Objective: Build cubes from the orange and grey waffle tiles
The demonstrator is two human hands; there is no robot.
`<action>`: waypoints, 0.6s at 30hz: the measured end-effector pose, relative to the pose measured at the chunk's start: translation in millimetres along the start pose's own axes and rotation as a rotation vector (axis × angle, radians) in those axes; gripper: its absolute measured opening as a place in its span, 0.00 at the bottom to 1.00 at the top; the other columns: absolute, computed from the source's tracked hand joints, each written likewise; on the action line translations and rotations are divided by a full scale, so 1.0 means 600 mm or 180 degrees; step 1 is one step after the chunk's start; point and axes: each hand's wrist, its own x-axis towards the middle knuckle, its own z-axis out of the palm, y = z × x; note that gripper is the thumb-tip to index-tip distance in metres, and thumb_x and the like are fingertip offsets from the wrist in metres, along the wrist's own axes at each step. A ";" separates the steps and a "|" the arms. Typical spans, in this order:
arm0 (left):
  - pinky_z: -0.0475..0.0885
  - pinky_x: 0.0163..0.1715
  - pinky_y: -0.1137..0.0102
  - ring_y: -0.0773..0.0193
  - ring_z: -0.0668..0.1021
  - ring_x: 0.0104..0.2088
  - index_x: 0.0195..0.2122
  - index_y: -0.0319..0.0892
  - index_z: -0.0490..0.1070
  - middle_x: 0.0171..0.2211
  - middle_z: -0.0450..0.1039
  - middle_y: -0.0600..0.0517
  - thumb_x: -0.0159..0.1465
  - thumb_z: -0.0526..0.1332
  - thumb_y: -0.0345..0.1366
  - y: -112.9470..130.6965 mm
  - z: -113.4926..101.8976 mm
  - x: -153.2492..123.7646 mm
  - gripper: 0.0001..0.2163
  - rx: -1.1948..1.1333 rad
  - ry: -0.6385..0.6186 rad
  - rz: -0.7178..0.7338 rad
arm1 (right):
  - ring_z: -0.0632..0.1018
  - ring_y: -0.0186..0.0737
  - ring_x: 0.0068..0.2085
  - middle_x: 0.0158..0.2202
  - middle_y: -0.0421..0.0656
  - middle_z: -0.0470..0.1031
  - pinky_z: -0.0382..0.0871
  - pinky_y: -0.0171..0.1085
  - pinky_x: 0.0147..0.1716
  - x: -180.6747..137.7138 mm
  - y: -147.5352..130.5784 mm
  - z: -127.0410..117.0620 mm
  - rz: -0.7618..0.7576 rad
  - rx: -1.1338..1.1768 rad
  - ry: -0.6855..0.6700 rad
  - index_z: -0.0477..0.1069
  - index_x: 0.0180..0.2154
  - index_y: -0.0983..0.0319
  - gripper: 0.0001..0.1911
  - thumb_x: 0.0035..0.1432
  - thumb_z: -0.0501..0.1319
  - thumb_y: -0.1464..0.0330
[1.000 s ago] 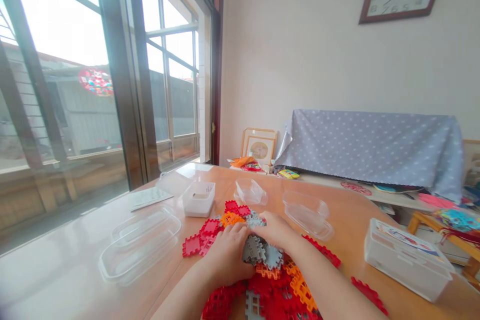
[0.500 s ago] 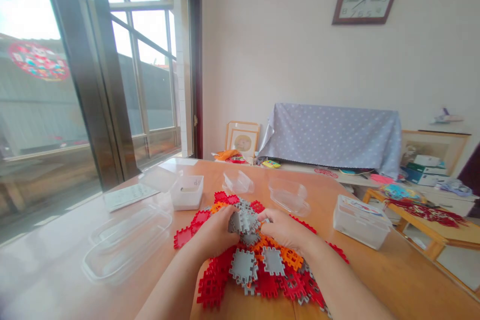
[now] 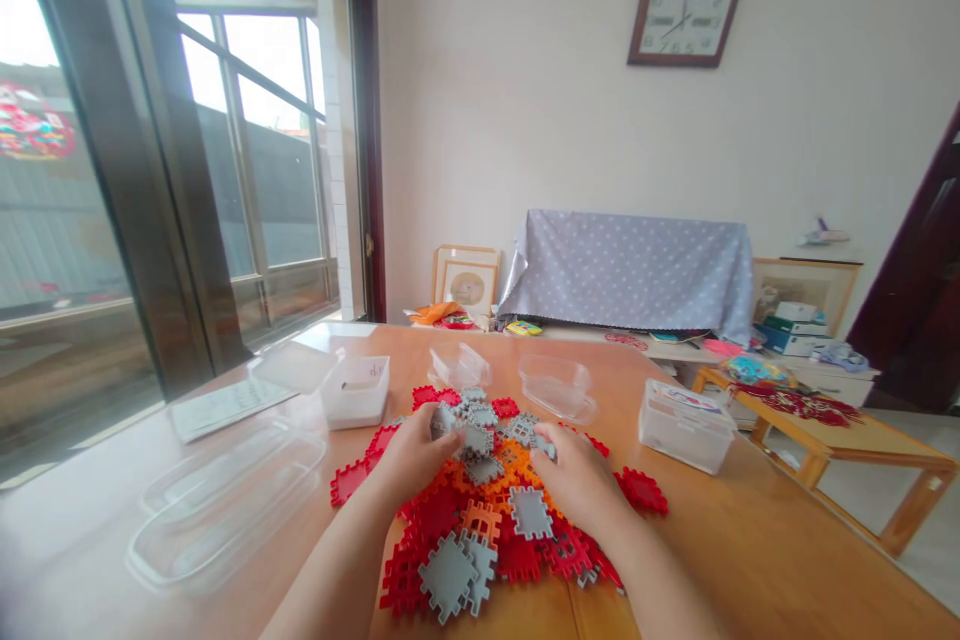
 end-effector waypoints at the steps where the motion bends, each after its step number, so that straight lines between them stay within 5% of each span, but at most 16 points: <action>1: 0.60 0.32 0.70 0.56 0.75 0.36 0.41 0.44 0.70 0.37 0.76 0.48 0.60 0.61 0.52 0.002 -0.002 -0.001 0.17 -0.0021 0.0057 -0.0036 | 0.75 0.53 0.53 0.49 0.44 0.79 0.64 0.47 0.55 -0.005 -0.006 0.000 -0.0128 -0.0089 -0.0001 0.79 0.48 0.53 0.19 0.53 0.67 0.62; 5: 0.61 0.35 0.68 0.51 0.77 0.40 0.51 0.43 0.69 0.39 0.78 0.44 0.59 0.60 0.59 0.010 -0.013 -0.001 0.27 -0.0218 0.0358 -0.0196 | 0.69 0.57 0.59 0.55 0.43 0.76 0.54 0.52 0.62 -0.032 -0.041 -0.001 -0.0621 -0.0292 -0.0451 0.76 0.53 0.48 0.24 0.54 0.68 0.55; 10: 0.62 0.37 0.67 0.49 0.77 0.40 0.44 0.43 0.73 0.36 0.78 0.44 0.62 0.54 0.63 0.008 -0.020 0.007 0.27 -0.0237 0.0541 -0.0189 | 0.62 0.62 0.65 0.63 0.44 0.69 0.43 0.55 0.66 -0.053 -0.054 0.009 -0.0782 -0.0257 -0.1058 0.70 0.60 0.47 0.37 0.48 0.72 0.52; 14: 0.64 0.39 0.66 0.50 0.77 0.42 0.41 0.42 0.73 0.38 0.77 0.43 0.67 0.48 0.59 -0.003 -0.018 0.015 0.26 0.0131 0.0583 -0.0070 | 0.70 0.56 0.59 0.57 0.46 0.75 0.56 0.50 0.60 -0.042 -0.047 0.013 -0.0803 -0.0847 -0.0967 0.73 0.57 0.50 0.28 0.54 0.67 0.57; 18: 0.66 0.46 0.64 0.49 0.76 0.49 0.51 0.40 0.68 0.49 0.73 0.40 0.64 0.52 0.58 -0.005 -0.016 0.016 0.26 0.0530 0.0666 -0.0468 | 0.76 0.48 0.50 0.45 0.42 0.81 0.62 0.44 0.52 -0.022 -0.030 0.002 -0.0768 -0.1330 -0.0551 0.79 0.45 0.53 0.15 0.58 0.59 0.68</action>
